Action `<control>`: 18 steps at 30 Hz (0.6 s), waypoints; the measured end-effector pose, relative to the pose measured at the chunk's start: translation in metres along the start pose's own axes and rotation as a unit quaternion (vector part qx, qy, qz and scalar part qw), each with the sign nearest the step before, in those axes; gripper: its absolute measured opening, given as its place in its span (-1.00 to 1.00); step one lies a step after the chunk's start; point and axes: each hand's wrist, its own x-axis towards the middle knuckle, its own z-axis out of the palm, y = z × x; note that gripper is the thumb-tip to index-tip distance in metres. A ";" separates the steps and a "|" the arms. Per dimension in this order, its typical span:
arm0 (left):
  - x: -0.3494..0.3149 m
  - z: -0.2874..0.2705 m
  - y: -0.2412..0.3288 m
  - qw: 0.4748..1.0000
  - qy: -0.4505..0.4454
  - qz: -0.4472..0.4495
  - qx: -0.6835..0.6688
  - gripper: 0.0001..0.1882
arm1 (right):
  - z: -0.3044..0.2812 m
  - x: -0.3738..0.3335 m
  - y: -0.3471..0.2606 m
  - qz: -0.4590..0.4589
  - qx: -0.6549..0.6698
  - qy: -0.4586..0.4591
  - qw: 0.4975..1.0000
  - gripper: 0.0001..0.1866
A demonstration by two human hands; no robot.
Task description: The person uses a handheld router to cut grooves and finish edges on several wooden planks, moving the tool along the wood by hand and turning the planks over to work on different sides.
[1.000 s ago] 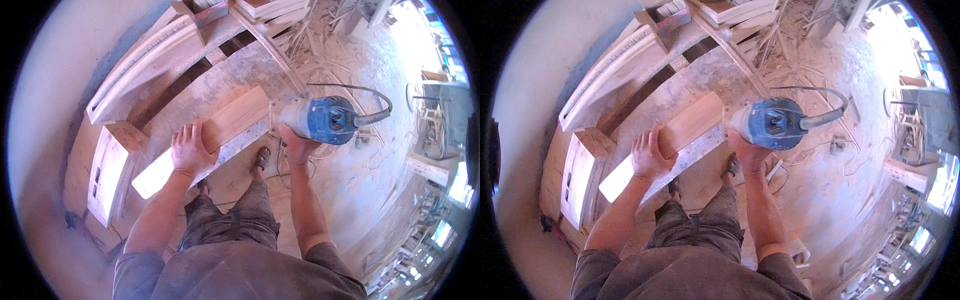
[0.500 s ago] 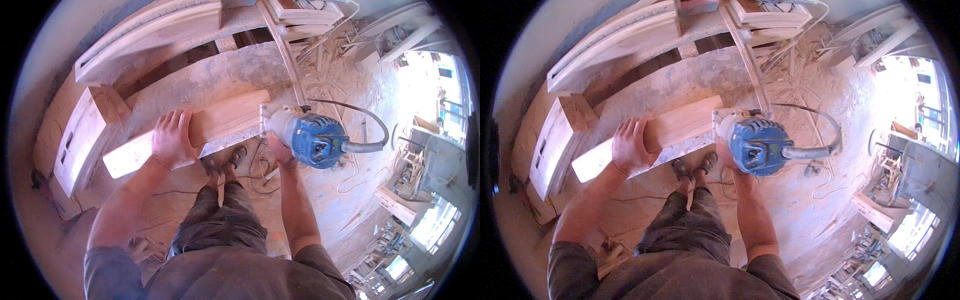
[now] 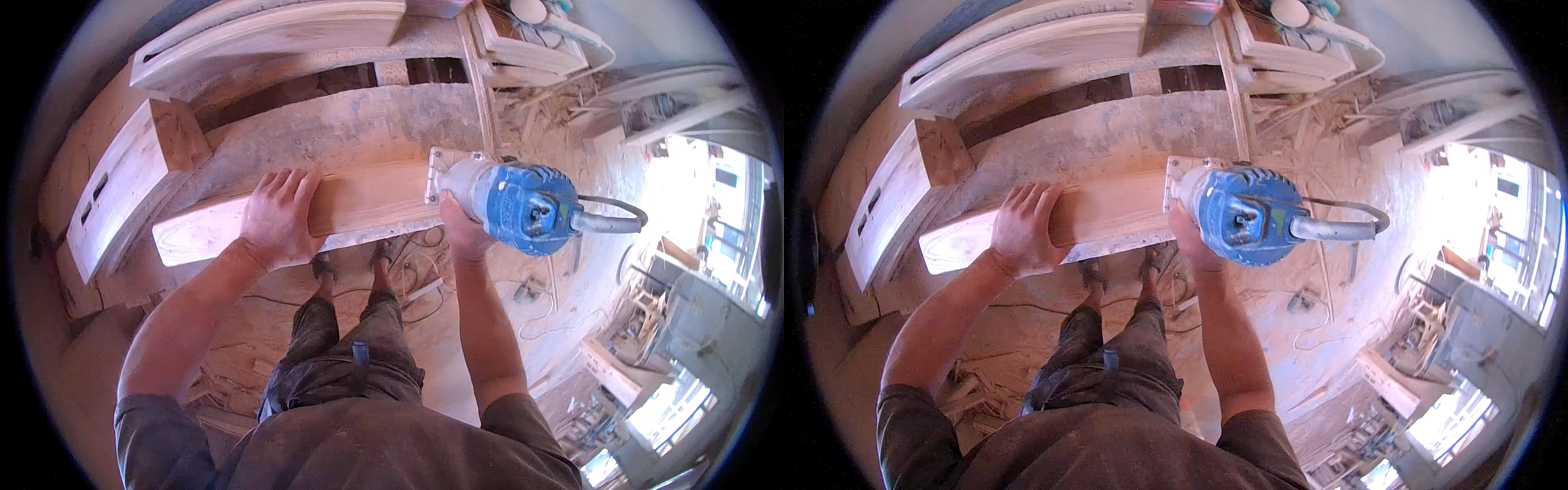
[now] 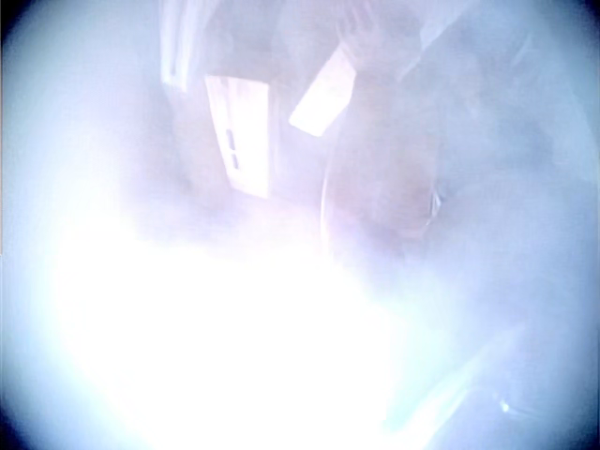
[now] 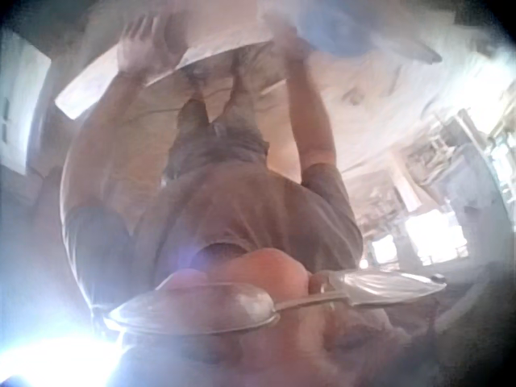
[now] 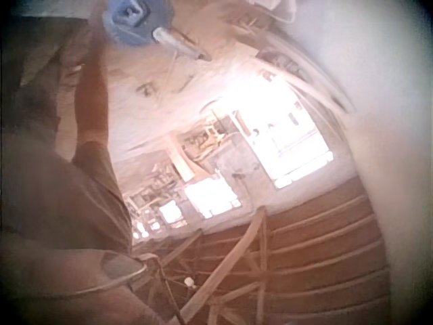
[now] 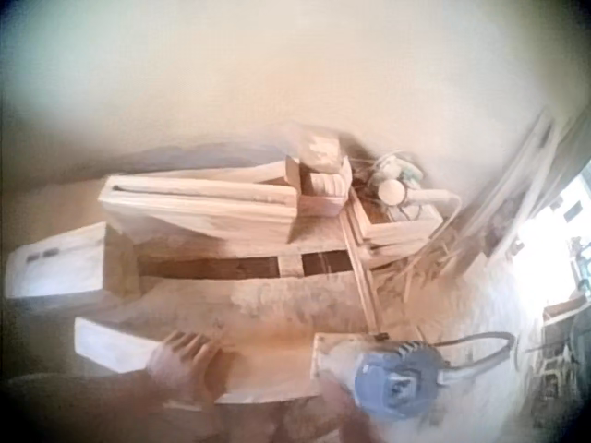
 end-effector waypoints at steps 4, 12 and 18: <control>0.000 0.001 0.000 1.000 0.000 -0.007 0.001 -0.20 | 0.023 0.042 -0.013 0.021 -0.019 0.021 0.999 -0.24; 0.001 -0.002 0.016 0.999 0.031 -0.033 0.004 -0.30 | -0.034 0.120 -0.034 0.033 0.126 0.098 0.987 -0.16; 0.030 0.023 0.041 0.978 -0.177 -0.114 0.000 -0.51 | -0.123 0.131 -0.015 -0.047 0.000 0.104 0.993 -0.24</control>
